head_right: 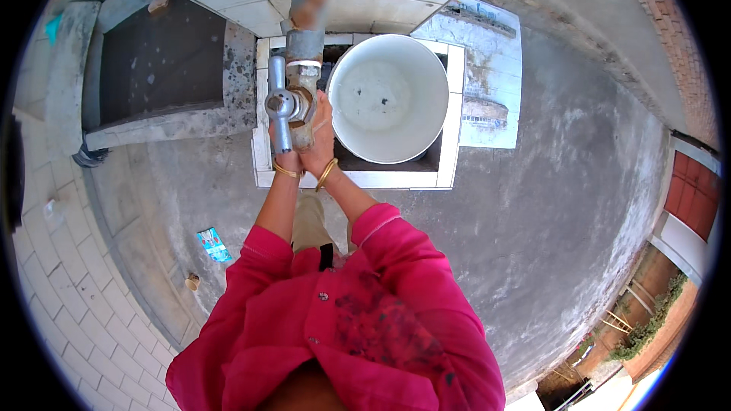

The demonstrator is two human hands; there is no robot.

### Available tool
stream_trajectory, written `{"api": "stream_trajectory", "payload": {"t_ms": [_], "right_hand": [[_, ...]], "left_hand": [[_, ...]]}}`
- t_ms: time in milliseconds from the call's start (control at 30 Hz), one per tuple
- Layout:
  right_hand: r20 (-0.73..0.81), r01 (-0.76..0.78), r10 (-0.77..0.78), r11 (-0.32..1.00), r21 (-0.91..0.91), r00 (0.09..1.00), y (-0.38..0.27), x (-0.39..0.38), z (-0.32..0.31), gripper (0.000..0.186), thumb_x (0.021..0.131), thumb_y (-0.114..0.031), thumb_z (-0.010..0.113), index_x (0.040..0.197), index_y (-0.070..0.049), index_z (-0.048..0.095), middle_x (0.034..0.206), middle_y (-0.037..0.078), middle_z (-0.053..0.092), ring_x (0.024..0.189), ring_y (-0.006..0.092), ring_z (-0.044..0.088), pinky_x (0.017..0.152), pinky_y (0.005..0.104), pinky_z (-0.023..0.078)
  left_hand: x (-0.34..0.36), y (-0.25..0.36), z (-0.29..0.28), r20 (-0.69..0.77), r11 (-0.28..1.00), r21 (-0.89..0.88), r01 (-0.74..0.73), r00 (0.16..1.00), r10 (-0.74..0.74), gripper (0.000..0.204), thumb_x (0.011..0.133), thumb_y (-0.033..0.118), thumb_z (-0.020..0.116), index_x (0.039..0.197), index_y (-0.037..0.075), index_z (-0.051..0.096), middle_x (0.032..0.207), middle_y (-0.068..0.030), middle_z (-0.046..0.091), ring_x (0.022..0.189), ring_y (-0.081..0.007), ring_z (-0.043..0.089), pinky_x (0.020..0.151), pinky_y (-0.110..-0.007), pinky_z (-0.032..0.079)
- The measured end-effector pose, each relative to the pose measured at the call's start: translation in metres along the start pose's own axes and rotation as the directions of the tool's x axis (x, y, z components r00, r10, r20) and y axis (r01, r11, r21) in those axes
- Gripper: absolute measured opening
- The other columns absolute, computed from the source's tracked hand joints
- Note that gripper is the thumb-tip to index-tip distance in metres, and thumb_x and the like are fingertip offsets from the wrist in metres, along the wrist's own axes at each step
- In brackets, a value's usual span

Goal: The person washes a single potato under a running tap in an outdoor sink area. After rinsing the potato thoroughly, the person carries it across a concrete courtyard and enters a kitchen room.

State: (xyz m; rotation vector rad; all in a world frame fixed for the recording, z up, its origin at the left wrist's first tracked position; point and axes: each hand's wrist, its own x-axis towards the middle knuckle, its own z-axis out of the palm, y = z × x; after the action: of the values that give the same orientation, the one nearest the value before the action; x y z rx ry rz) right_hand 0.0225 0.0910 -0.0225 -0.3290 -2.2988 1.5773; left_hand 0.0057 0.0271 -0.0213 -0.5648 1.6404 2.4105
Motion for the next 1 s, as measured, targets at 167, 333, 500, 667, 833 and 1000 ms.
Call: {"api": "stream_trajectory", "payload": {"t_ms": [167, 333, 500, 667, 833, 1000], "right_hand": [[0.309, -0.499, 0.421, 0.830, 0.249, 0.853, 0.021, 0.046, -0.032, 0.051, 0.080, -0.030, 0.059, 0.120, 0.000, 0.046, 0.110, 0.022, 0.054, 0.100, 0.0359, 0.052, 0.088, 0.0376, 0.041], [0.009, -0.011, 0.011, 0.998, 0.058, 1.000, -0.008, 0.005, -0.012, 0.060, 0.079, -0.029, 0.060, 0.127, -0.001, 0.038, 0.121, 0.019, 0.047, 0.116, 0.0363, 0.041, 0.096, 0.0425, 0.034], [0.548, -0.664, 0.383, 0.526, 0.532, 0.743, -0.001, 0.057, -0.050, 0.022, 0.091, -0.019, 0.047, 0.093, 0.000, 0.058, 0.077, 0.004, 0.062, 0.070, 0.0191, 0.061, 0.061, 0.0306, 0.049], [0.586, -0.683, 0.367, 0.249, 0.686, 0.722, 0.012, 0.050, -0.055, 0.017, 0.088, -0.013, 0.051, 0.087, 0.002, 0.059, 0.077, 0.003, 0.059, 0.067, 0.0108, 0.055, 0.059, 0.0264, 0.047], [0.514, -0.688, 0.466, 0.378, 0.619, 0.720, 0.015, 0.054, -0.045, 0.017, 0.088, -0.011, 0.051, 0.086, 0.004, 0.059, 0.078, 0.004, 0.058, 0.070, 0.0108, 0.054, 0.063, 0.0259, 0.047], [-0.132, -0.013, -0.005, 0.991, -0.133, 0.991, -0.016, 0.006, -0.020, 0.030, 0.089, -0.011, 0.048, 0.116, 0.002, 0.050, 0.100, 0.021, 0.058, 0.091, 0.0311, 0.057, 0.085, 0.0340, 0.044]], "left_hand": [[-0.030, 0.009, 0.016, 0.105, 0.994, -0.105, 0.008, 0.994, 0.003, 0.045, 0.088, 0.019, 0.051, 0.125, -0.006, 0.047, 0.122, -0.0123, 0.052, 0.109, -0.0180, 0.051, 0.094, -0.027, 0.038], [-0.009, 0.009, 0.011, 0.034, 0.989, -0.111, 0.098, 0.995, -0.095, 0.043, 0.088, 0.019, 0.049, 0.124, -0.005, 0.049, 0.121, -0.0125, 0.053, 0.107, -0.0176, 0.052, 0.093, -0.027, 0.040], [-0.015, 0.028, -0.005, 0.555, 0.819, -0.329, 0.471, 0.798, -0.236, 0.047, 0.090, 0.030, 0.045, 0.127, 0.002, 0.043, 0.114, -0.0125, 0.056, 0.104, -0.0238, 0.056, 0.082, -0.040, 0.051], [-0.016, 0.035, 0.003, 0.499, 0.751, -0.263, 0.605, 0.752, -0.431, 0.043, 0.091, 0.034, 0.047, 0.123, 0.005, 0.047, 0.112, -0.0091, 0.056, 0.099, -0.0228, 0.059, 0.078, -0.037, 0.052], [-0.021, 0.009, -0.005, 0.176, 0.976, 0.006, 0.219, 0.960, -0.217, 0.032, 0.088, 0.019, 0.055, 0.112, -0.003, 0.057, 0.107, -0.0088, 0.059, 0.095, -0.0130, 0.055, 0.082, -0.025, 0.046], [-0.013, -0.002, 0.009, -0.062, 0.999, -0.046, 0.012, 0.998, -0.015, 0.032, 0.088, 0.013, 0.054, 0.114, -0.006, 0.056, 0.107, -0.0099, 0.060, 0.093, -0.0136, 0.055, 0.084, -0.026, 0.045]]}}
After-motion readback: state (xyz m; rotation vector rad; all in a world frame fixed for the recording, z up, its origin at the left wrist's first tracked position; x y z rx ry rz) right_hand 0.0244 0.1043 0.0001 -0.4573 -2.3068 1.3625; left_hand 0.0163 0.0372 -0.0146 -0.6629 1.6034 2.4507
